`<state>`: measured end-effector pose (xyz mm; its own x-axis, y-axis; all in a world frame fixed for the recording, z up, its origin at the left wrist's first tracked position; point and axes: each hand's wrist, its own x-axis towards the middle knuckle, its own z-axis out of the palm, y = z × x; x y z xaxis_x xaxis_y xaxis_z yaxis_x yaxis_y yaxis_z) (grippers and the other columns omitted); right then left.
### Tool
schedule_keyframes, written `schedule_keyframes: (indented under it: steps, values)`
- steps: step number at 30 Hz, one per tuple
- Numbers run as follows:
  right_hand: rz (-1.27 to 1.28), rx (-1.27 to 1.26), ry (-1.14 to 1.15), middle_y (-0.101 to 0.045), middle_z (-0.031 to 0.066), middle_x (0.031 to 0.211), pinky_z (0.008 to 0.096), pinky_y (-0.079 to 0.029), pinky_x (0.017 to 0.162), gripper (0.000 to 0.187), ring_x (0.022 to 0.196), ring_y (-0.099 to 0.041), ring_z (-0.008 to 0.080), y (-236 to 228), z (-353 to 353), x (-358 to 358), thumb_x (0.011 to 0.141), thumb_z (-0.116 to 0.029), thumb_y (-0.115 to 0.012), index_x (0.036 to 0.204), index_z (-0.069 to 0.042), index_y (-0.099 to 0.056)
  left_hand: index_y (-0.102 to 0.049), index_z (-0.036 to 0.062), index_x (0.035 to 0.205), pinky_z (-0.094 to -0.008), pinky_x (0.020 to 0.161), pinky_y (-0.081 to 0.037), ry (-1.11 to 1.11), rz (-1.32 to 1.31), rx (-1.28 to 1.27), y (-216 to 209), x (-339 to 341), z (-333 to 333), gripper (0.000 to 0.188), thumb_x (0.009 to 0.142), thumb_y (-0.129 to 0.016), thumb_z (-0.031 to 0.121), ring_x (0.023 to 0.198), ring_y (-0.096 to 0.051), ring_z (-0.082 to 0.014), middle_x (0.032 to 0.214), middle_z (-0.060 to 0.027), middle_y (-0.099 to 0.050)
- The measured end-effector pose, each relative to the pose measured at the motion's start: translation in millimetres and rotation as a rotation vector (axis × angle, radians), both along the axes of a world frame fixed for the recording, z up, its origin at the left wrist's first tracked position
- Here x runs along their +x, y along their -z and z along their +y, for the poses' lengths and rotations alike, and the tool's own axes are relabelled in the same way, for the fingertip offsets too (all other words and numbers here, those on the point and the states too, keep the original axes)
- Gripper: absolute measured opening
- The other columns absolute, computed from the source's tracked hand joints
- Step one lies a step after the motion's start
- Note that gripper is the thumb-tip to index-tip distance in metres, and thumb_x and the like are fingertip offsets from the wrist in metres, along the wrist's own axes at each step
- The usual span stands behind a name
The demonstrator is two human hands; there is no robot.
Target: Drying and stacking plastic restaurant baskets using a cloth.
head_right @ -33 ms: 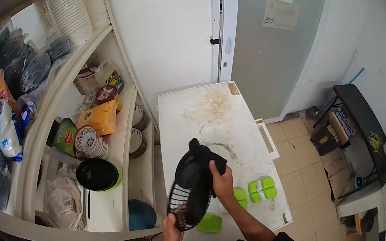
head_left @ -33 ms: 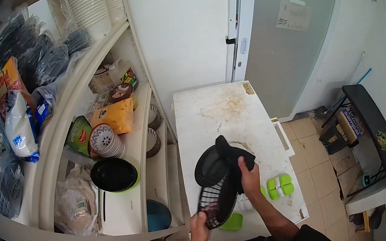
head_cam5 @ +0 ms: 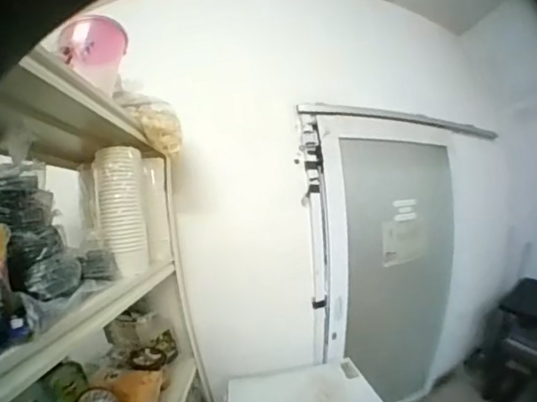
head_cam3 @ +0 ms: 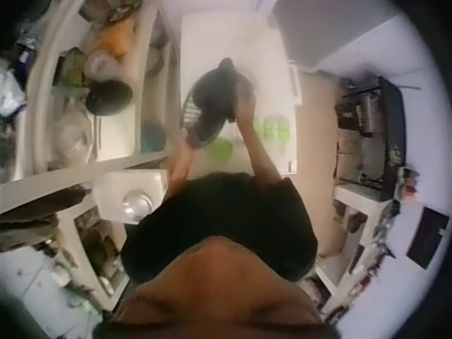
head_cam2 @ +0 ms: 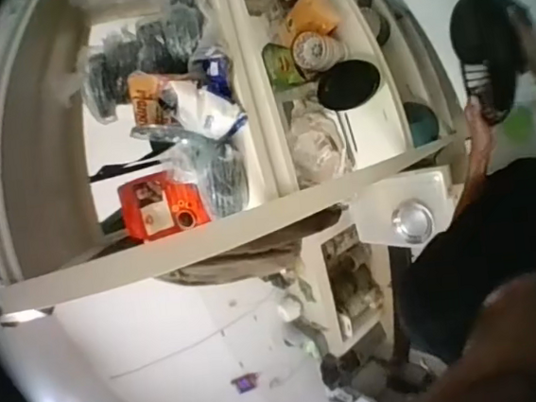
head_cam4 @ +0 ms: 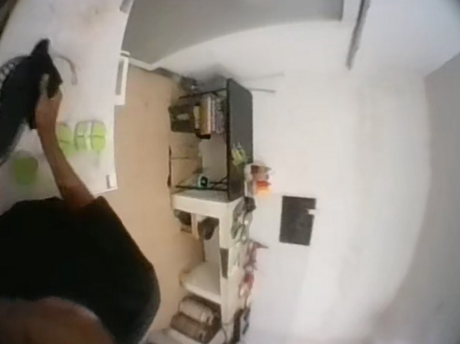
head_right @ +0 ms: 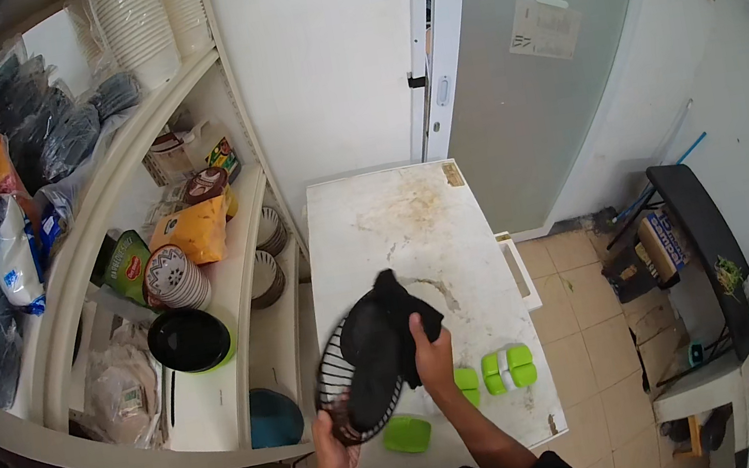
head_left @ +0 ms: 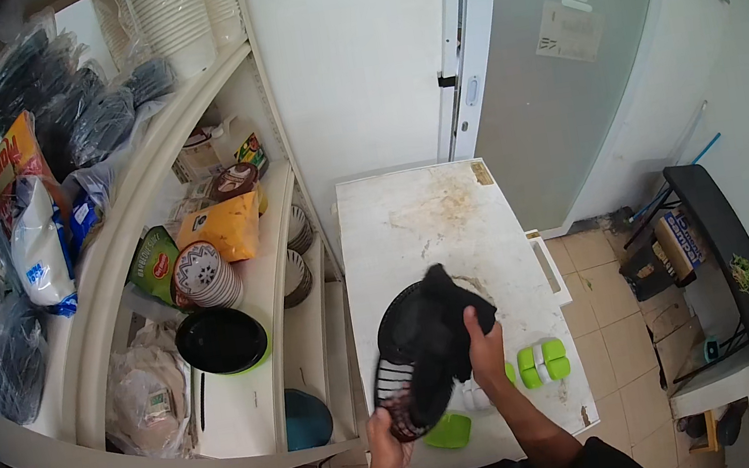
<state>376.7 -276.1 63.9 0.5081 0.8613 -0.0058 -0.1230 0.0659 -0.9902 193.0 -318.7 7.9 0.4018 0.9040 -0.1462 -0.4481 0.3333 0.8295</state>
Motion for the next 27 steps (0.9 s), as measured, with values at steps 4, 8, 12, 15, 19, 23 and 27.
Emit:
schedule_keyframes:
  steps: [4, 8, 12, 15, 19, 23, 27]
  values:
    - [-0.061, -0.201, 0.209, -0.046, 0.0245, 0.135, 0.0372, -0.03, 0.108, 0.069, 0.126, -0.043, 0.0313, 46.4, -40.4, -45.0, 0.09, -0.039, -0.063, 0.132, 0.012, -0.041, -0.034, -0.0018, 0.14, -0.0418, 0.111, -0.035, -0.284, -0.409, -0.071, -26.2, 28.0, 23.1, 0.06, 0.1, -0.036, 0.043, 0.128, -0.046, -0.0273, 0.141, -0.0171, -0.043]
    - [-0.188, 0.223, 0.062, -0.058, 0.0197, 0.126, 0.0408, -0.025, 0.112, 0.044, 0.131, -0.042, 0.0316, 60.8, -65.1, -81.7, 0.087, -0.026, -0.066, 0.122, 0.0, -0.06, -0.038, -0.0006, 0.137, -0.0394, 0.106, -0.04, -0.343, -0.335, -0.06, -49.1, 29.6, 51.3, 0.057, 0.1, -0.039, 0.043, 0.122, -0.051, -0.0267, 0.137, -0.0155, -0.048]
    - [-0.925, 0.529, -0.182, -0.057, 0.0091, 0.131, 0.0501, -0.02, 0.113, 0.042, 0.133, -0.041, 0.0319, 36.9, -64.6, -75.0, 0.083, -0.017, -0.066, 0.123, -0.007, -0.061, -0.049, -0.0012, 0.128, -0.0348, 0.084, -0.05, -0.098, -0.585, -0.419, 10.4, 11.2, 54.5, 0.051, 0.102, -0.036, 0.041, 0.099, -0.061, -0.0231, 0.122, -0.0149, -0.059]
    - [-0.899, 0.494, -0.13, -0.06, 0.0081, 0.127, 0.0578, -0.017, 0.112, 0.038, 0.133, -0.041, 0.0343, -9.4, -33.1, -59.8, 0.082, -0.012, -0.064, 0.12, -0.004, -0.063, -0.057, -0.0037, 0.118, -0.0352, 0.073, -0.049, -0.194, 0.651, 0.364, 29.1, -3.8, 32.1, 0.049, 0.102, -0.036, 0.037, 0.088, -0.063, -0.0228, 0.104, -0.0177, -0.065]
    - [-0.023, 0.012, -0.045, -0.058, 0.0173, 0.126, 0.0474, -0.021, 0.113, 0.046, 0.128, -0.044, 0.0375, -21.8, 13.1, -9.7, 0.078, -0.003, -0.062, 0.123, 0.001, -0.057, -0.057, -0.0048, 0.111, -0.0456, 0.06, -0.04, 0.134, 0.715, 0.588, -53.5, 2.6, 9.1, 0.05, 0.1, -0.034, 0.038, 0.072, -0.057, -0.0288, 0.09, -0.0237, -0.059]
    - [-0.933, 0.505, -0.431, -0.06, 0.0098, 0.126, 0.0512, -0.021, 0.113, 0.038, 0.127, -0.048, 0.0316, -17.9, -35.7, -44.3, 0.082, -0.008, -0.06, 0.12, -0.004, -0.06, -0.062, -0.0018, 0.104, -0.0403, 0.067, -0.041, -0.548, 0.299, 0.109, -20.8, 29.9, 9.6, 0.059, 0.1, -0.029, 0.047, 0.081, -0.057, -0.0214, 0.092, -0.0156, -0.063]
    - [-0.906, 0.496, -0.28, -0.058, 0.008, 0.129, 0.0532, -0.016, 0.114, 0.04, 0.135, -0.039, 0.0289, -8.0, -26.2, -30.9, 0.082, -0.008, -0.059, 0.122, -0.006, -0.06, -0.064, -0.0043, 0.107, -0.0305, 0.083, -0.049, -0.064, 0.872, 0.34, -5.8, -7.5, 9.0, 0.06, 0.1, -0.034, 0.048, 0.09, -0.064, -0.0199, 0.097, -0.0117, -0.067]
